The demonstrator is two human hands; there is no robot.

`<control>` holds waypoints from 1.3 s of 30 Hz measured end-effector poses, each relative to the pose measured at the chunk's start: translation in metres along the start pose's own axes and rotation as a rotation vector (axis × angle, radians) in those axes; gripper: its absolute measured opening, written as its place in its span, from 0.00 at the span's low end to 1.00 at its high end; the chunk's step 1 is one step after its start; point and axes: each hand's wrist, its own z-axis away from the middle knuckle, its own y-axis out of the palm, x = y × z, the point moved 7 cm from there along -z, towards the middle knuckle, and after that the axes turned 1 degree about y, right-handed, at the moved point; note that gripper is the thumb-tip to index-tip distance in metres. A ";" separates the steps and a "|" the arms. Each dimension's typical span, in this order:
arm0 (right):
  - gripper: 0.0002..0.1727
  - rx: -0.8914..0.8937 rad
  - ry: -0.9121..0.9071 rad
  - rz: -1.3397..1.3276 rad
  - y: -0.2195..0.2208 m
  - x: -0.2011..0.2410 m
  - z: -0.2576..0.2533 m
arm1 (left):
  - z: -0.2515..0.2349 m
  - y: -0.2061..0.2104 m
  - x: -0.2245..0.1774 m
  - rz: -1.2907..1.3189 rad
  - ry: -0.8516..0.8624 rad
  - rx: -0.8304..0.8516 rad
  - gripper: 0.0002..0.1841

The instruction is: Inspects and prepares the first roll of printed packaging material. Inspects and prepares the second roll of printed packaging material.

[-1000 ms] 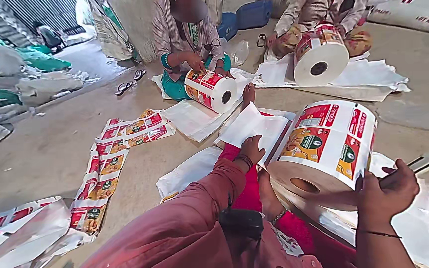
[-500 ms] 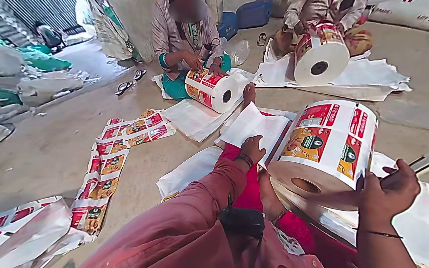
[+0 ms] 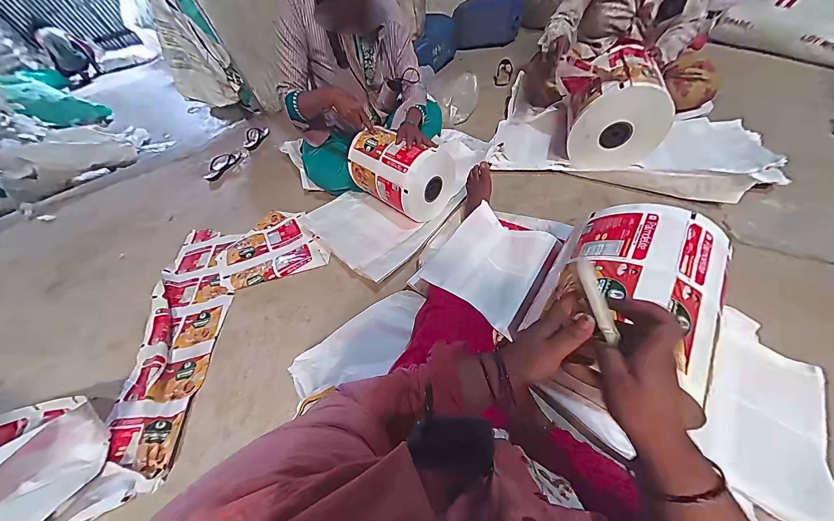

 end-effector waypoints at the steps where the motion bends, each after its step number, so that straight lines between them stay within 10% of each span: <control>1: 0.28 0.085 -0.032 0.051 0.016 0.007 -0.003 | -0.003 -0.002 -0.003 0.104 -0.031 -0.036 0.35; 4: 0.36 0.203 -0.086 0.166 0.029 0.009 -0.013 | -0.018 -0.038 -0.004 0.206 -0.103 -0.202 0.27; 7: 0.34 -0.046 -0.180 0.386 -0.008 -0.008 -0.022 | -0.048 -0.126 0.003 -0.002 -0.183 -0.453 0.23; 14: 0.36 -0.115 -0.049 0.608 -0.018 -0.057 -0.026 | -0.151 -0.366 0.020 -0.649 -0.393 -0.863 0.41; 19: 0.36 -0.057 -0.026 0.649 -0.017 -0.055 -0.027 | -0.190 -0.358 -0.011 -0.741 -0.699 -0.822 0.39; 21: 0.36 -0.035 -0.014 0.652 -0.016 -0.057 -0.027 | -0.206 -0.364 -0.001 -0.869 -0.509 -1.052 0.38; 24: 0.35 -0.019 -0.021 0.651 -0.015 -0.061 -0.027 | -0.222 -0.366 -0.005 -0.757 -0.747 -0.920 0.43; 39: 0.32 -0.008 -0.060 0.639 -0.018 -0.065 -0.026 | -0.261 -0.377 0.050 -0.725 -0.636 -1.267 0.45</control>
